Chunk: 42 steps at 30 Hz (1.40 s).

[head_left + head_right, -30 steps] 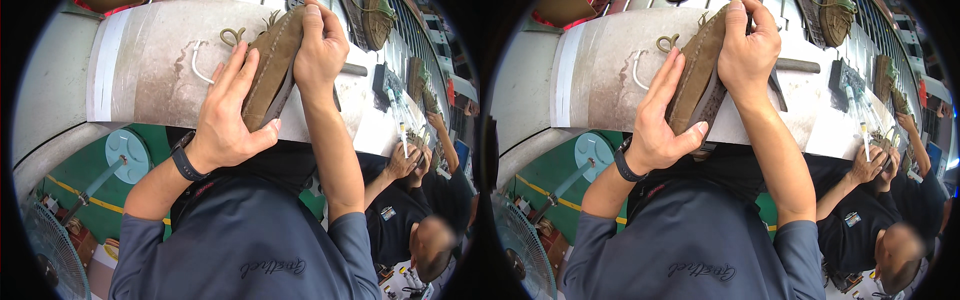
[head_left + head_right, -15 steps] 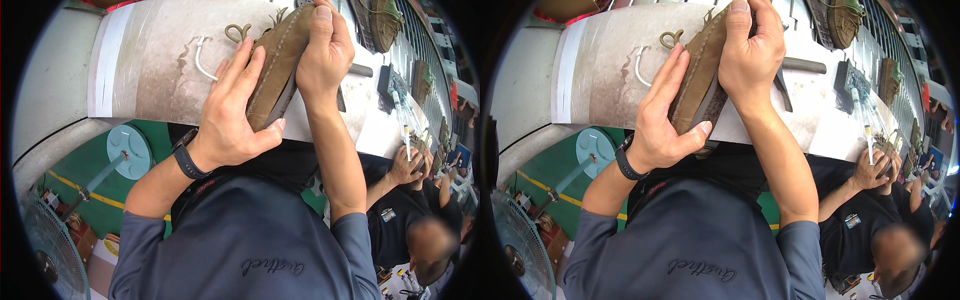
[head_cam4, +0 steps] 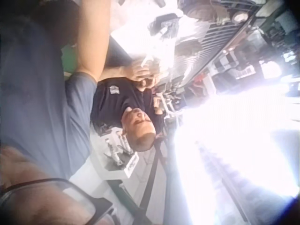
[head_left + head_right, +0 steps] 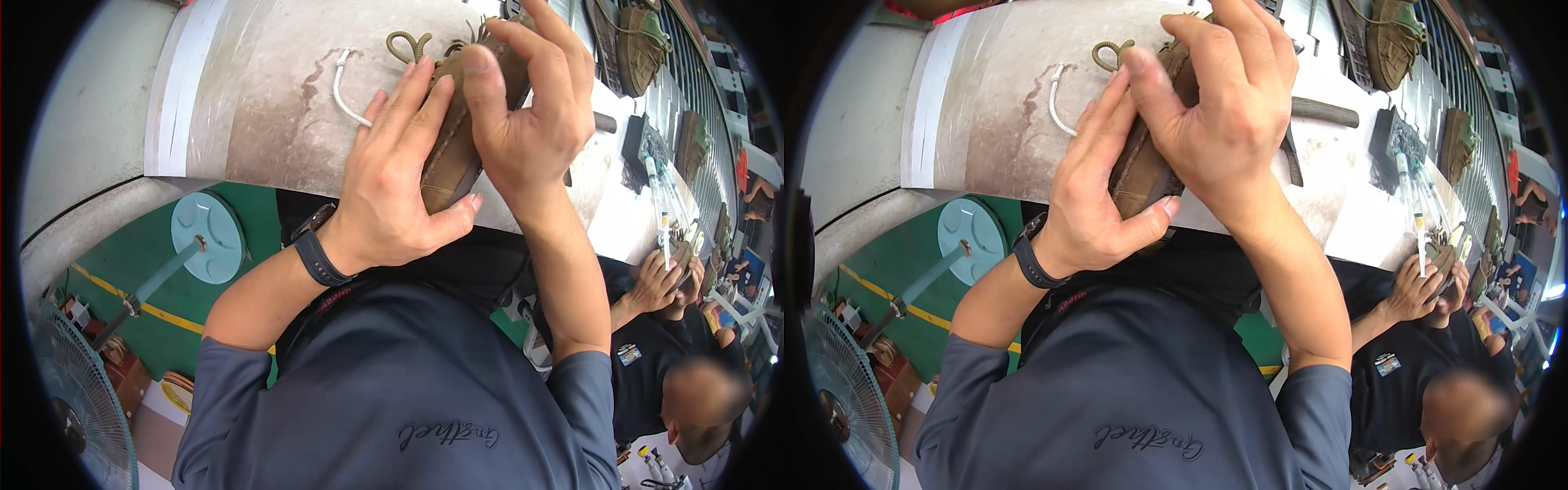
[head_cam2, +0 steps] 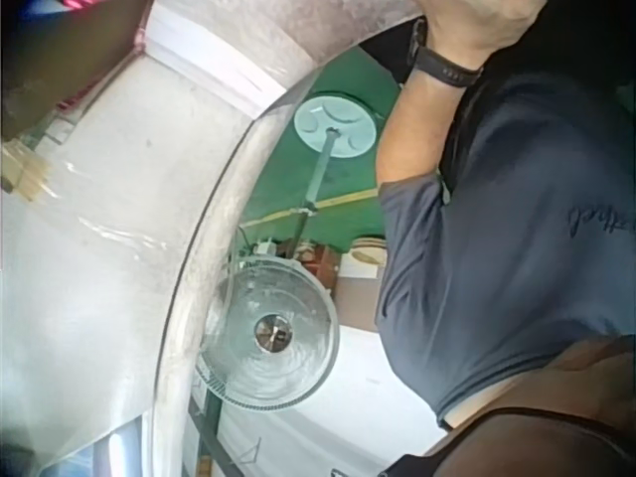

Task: The person attaches a sole to a shoe upper by hand, presses the edges together, and taps around the seam with a hammer before placing the shoe onto the conveyor belt and taking another shoe.

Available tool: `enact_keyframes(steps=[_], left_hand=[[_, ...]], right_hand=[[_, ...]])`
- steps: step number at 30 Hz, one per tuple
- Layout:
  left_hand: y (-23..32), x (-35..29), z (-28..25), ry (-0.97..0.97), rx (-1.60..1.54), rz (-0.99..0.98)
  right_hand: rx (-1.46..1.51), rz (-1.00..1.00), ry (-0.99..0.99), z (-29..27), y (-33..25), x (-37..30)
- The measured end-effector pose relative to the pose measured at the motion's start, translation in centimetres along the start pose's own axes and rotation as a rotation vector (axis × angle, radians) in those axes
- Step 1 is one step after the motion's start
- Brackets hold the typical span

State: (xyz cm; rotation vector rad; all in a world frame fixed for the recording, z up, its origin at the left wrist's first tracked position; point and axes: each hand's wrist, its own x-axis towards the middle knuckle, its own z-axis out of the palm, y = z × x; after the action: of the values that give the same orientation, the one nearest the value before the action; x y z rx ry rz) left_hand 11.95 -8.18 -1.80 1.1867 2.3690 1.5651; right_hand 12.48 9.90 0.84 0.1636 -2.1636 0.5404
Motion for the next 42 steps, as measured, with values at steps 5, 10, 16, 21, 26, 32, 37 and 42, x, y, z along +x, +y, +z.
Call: enact_keyframes(steps=[5,10,16,21,26,32,37,42], left_hand=[[-0.2,0.2,0.4,-0.008,-0.013,-0.007],[0.1,0.1,0.6,0.023,0.042,-0.010],[-0.3,0.8,0.1,0.029,0.120,-0.008],[-0.4,2.1,1.3,0.119,0.193,-0.024],[1.8,3.0,2.0,0.129,0.192,0.005],[2.1,3.1,2.2,0.127,0.231,0.004],[2.7,2.9,2.5,0.124,0.262,-0.019],[2.8,3.0,2.9,0.137,0.314,-0.016]], right_hand=[[-0.125,-0.357,-0.033,0.2,2.6,-1.1],[0.078,-0.041,-0.209,-0.6,0.7,0.2],[-0.096,0.203,-0.088,-3.7,7.3,-0.4],[-0.030,0.473,-0.557,-10.8,6.5,-4.7],[-0.276,0.406,-0.725,-12.8,0.7,-6.6],[0.043,0.457,-0.544,-15.0,-4.1,-6.3],[0.247,0.614,-0.476,-15.6,-6.0,-3.7],[0.287,0.838,-0.672,-14.4,-5.0,0.1]])
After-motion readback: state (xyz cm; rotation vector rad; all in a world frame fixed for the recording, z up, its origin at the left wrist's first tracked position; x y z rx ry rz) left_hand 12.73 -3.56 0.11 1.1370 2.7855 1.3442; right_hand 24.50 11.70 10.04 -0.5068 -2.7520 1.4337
